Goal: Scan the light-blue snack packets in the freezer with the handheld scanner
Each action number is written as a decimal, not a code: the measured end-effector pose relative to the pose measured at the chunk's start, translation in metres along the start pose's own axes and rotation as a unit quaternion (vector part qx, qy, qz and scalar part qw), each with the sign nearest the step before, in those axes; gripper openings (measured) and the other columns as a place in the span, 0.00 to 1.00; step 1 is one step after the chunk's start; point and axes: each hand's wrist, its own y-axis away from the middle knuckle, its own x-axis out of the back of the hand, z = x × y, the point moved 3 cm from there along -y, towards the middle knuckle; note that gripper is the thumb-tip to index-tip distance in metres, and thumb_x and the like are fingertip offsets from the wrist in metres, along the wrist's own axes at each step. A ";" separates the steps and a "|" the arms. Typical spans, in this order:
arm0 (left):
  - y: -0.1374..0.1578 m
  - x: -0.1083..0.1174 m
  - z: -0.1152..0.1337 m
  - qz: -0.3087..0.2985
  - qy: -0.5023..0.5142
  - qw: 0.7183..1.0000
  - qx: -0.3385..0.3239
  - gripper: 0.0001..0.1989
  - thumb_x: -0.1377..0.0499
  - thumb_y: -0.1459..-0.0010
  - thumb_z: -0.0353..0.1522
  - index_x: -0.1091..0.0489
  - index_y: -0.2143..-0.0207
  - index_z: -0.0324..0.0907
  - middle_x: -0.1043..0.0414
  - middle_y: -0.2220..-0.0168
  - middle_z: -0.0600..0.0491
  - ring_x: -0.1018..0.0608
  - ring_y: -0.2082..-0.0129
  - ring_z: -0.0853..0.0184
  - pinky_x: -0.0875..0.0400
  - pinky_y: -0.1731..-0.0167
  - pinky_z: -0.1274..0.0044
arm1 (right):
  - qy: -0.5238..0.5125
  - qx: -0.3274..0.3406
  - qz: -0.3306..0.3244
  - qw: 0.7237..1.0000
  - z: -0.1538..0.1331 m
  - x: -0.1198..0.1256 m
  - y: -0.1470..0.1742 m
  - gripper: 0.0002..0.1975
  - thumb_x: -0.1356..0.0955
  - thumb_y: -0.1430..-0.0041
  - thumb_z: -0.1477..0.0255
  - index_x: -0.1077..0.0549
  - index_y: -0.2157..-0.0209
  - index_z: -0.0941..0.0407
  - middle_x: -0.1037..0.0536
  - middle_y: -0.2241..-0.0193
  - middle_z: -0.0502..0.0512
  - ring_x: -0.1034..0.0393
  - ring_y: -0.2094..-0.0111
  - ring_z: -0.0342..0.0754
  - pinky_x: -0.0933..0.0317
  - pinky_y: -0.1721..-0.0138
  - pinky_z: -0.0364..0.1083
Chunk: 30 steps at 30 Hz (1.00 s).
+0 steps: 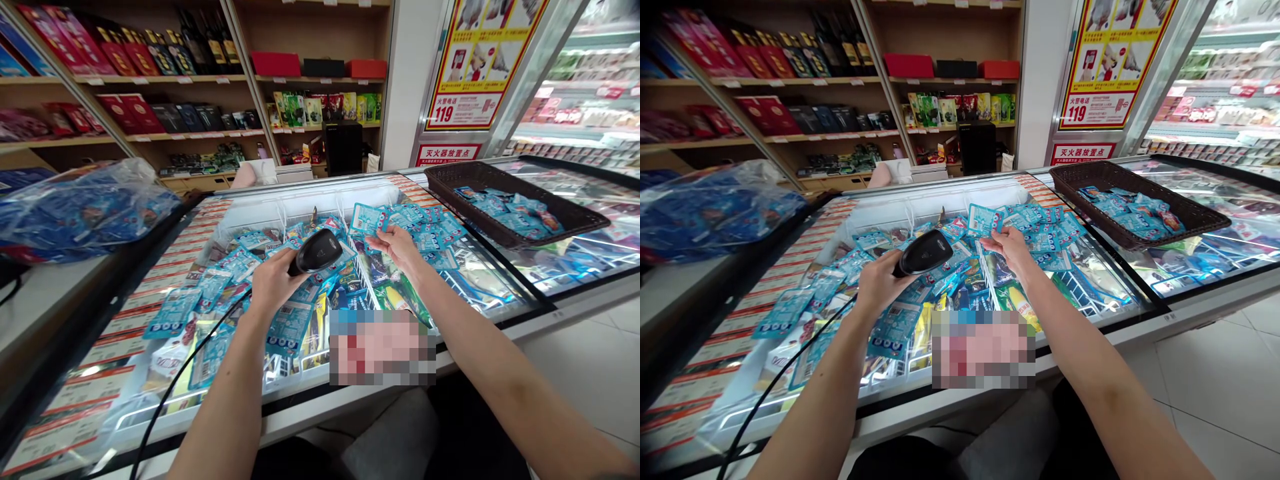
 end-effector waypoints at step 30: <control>0.003 -0.003 -0.003 0.022 -0.055 0.998 0.002 0.15 0.44 0.48 0.41 0.31 0.59 0.45 0.27 0.63 0.54 0.25 0.64 0.64 0.41 0.72 0.77 | -0.006 0.112 0.130 0.985 -0.018 0.033 -0.012 0.17 0.32 0.48 0.76 0.45 0.61 0.53 0.27 0.78 0.43 0.24 0.74 0.46 0.26 0.68 0.49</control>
